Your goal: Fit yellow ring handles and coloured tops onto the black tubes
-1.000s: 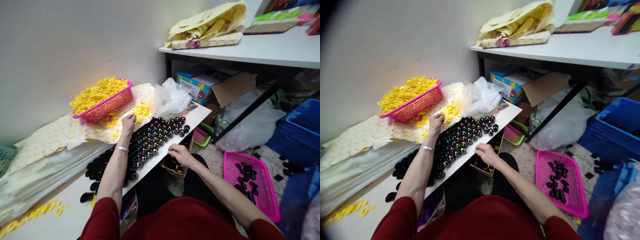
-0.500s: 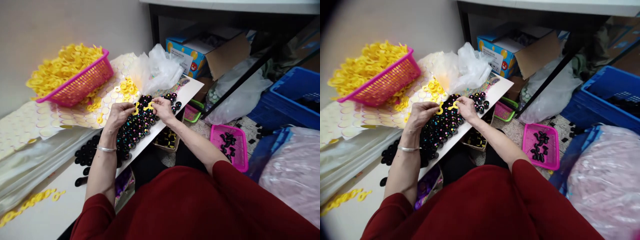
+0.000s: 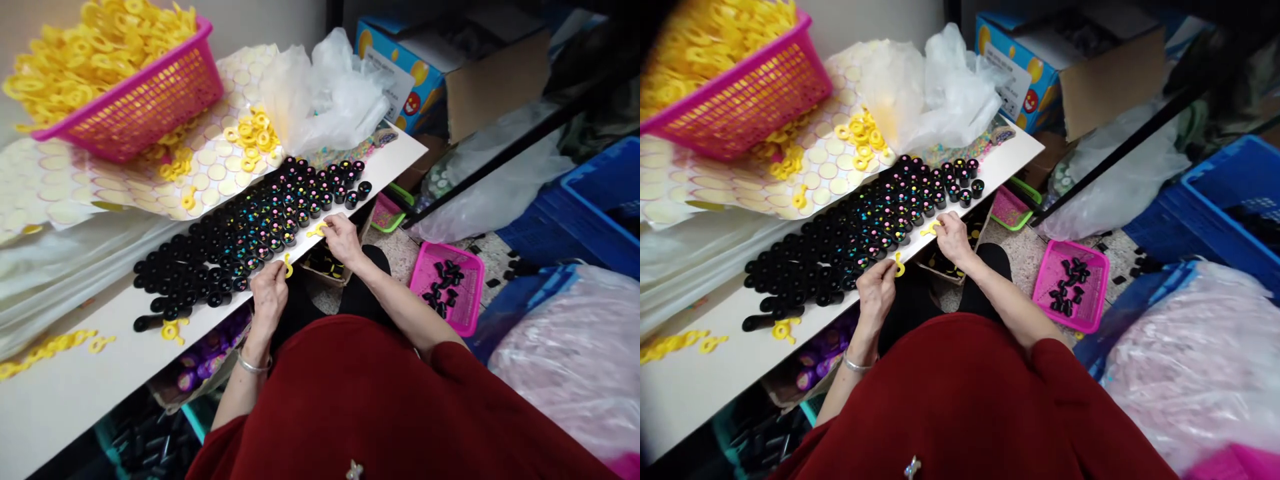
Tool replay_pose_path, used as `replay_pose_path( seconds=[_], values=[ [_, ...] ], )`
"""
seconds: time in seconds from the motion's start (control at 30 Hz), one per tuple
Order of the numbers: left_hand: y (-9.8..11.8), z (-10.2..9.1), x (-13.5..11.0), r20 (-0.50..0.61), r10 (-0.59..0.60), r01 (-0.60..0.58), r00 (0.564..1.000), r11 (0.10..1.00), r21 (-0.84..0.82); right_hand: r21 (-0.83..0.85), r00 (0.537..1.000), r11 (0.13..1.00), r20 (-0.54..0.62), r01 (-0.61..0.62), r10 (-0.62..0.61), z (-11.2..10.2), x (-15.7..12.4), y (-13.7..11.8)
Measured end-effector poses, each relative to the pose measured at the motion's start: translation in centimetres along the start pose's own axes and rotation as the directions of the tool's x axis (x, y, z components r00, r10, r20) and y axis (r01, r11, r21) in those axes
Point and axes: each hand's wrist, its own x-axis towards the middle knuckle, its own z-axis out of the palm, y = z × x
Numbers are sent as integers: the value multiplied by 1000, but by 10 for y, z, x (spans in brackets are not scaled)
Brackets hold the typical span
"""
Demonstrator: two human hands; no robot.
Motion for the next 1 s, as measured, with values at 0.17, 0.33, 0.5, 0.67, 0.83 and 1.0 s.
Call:
replay_pose_path(
  seconds=[0.17,0.33,0.5,0.67,0.83,1.0],
  values=[
    [-6,-5,-2,-49,6,-6,999,1000,6,-298,974,936,180,187,-138,-1,-6,-6],
    [-10,-1,-2,-123,104,-83,987,983,161,-382,927,872,328,307,-183,-8,-2,-10],
    [-13,11,-6,-212,153,-80,965,945,316,-355,901,872,391,338,-190,-12,0,-9],
    [-21,19,-10,-210,139,-67,968,946,317,-154,889,908,322,389,-326,-8,-6,-26],
    [-25,17,-10,-256,195,-102,947,936,336,-54,788,855,421,516,-449,7,4,-48],
    [-23,14,-14,-282,249,-151,927,933,327,-64,689,797,546,601,-476,20,14,-48]
  ],
)
